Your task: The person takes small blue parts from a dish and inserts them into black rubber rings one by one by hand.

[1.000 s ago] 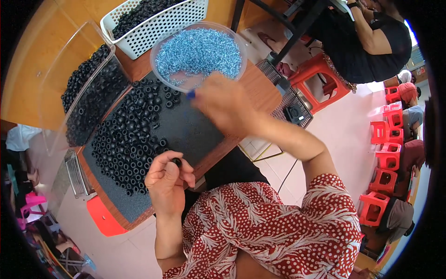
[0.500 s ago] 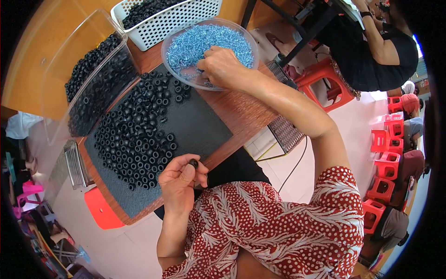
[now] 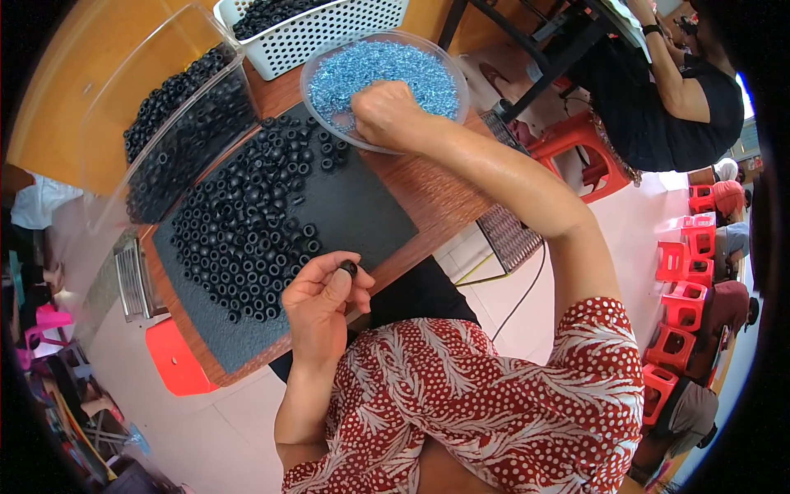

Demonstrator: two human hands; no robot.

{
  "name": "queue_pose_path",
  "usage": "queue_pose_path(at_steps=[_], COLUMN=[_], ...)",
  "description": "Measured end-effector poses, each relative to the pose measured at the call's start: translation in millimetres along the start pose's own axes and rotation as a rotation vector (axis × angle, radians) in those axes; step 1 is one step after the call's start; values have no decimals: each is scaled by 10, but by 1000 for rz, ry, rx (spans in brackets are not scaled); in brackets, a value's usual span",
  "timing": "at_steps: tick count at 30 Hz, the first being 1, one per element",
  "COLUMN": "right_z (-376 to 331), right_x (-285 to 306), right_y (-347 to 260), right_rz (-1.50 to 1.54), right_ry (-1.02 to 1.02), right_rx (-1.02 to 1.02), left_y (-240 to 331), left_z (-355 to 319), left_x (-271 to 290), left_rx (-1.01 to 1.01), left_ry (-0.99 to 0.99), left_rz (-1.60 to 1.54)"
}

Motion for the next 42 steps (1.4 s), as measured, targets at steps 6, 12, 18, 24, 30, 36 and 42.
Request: queue_pose_path(at_steps=[6,12,18,24,30,36,42], right_z=[-132,-41,-78,-50,-96,-99,-13], right_x=[206,104,84,92,82,-6,161], right_y=[153,20,88,46,72,96,79], right_rz=[96,41,39,82,40,41,85], right_ry=[8,-44,-97,-45,-56,-103,-52], right_rx=[-78,19,-24,53,63,75,5], left_y=[51,26,11,0,0,11,80], left_z=[3,32,22,41,23,35,61], left_x=[48,-8,35,14,53,32,57], left_rx=[-52,-33,-42,-36,-49,-33,-88], left_ry=[24,15,17,25,23,25,63], left_rz=[12,13,-4,2,2,7,11])
Point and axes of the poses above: each hand's wrist, its own z-axis towards the middle knuckle, its own x-axis out of the back of the hand, y = z × x, the point moved 6 cm from there along z, towards the middle knuckle, and after that the axes turned 8 degrees about y, right-handed, at the moved point
